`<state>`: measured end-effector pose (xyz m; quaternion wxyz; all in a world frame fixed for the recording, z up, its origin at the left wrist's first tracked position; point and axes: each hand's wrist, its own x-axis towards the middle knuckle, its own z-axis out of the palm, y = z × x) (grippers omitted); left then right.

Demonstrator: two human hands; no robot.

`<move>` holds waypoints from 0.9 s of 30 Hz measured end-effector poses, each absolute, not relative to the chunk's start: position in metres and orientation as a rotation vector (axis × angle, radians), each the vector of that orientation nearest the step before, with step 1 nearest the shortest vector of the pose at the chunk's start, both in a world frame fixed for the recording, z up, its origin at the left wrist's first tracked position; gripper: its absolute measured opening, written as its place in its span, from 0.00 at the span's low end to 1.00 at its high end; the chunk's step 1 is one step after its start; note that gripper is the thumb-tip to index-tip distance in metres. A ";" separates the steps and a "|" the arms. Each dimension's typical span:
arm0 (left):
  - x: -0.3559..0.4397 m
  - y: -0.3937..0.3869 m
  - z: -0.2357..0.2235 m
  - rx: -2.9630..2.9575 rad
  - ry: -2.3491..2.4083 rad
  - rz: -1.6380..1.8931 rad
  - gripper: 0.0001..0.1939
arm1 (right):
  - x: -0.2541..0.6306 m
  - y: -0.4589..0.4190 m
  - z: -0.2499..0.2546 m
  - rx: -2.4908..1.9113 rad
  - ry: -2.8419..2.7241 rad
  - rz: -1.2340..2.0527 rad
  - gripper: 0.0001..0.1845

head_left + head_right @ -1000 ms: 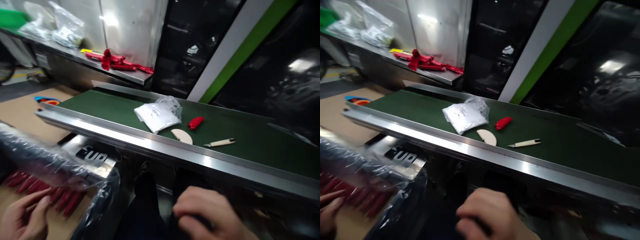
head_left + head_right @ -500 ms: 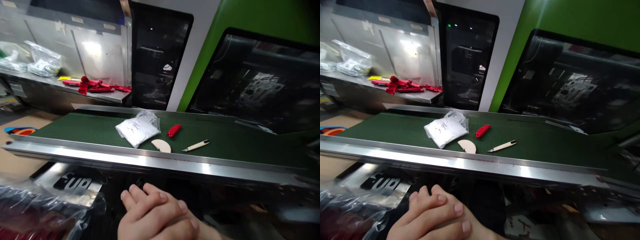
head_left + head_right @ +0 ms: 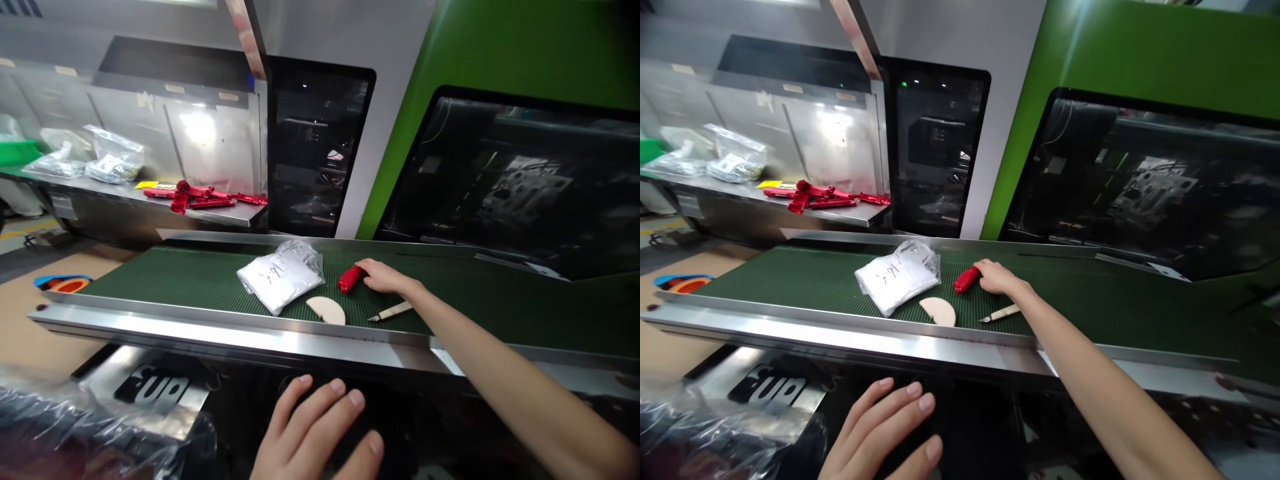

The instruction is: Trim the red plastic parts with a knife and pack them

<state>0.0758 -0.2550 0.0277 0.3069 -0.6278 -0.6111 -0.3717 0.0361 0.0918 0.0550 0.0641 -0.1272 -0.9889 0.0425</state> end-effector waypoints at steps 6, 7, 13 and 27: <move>0.072 -0.252 0.007 -1.532 -1.660 -1.114 0.18 | 0.056 0.118 0.052 -0.341 -2.980 0.181 0.12; 0.073 -0.253 0.006 -1.541 -1.707 -1.137 0.19 | 0.063 0.118 0.055 -0.302 -2.942 0.178 0.12; 0.064 -0.259 0.019 -1.555 -1.826 -1.303 0.23 | 0.124 0.069 0.077 0.077 -2.480 0.054 0.05; 0.058 -0.253 0.024 -1.214 -2.027 -1.935 0.25 | 0.183 -0.053 0.097 0.453 -2.304 0.139 0.15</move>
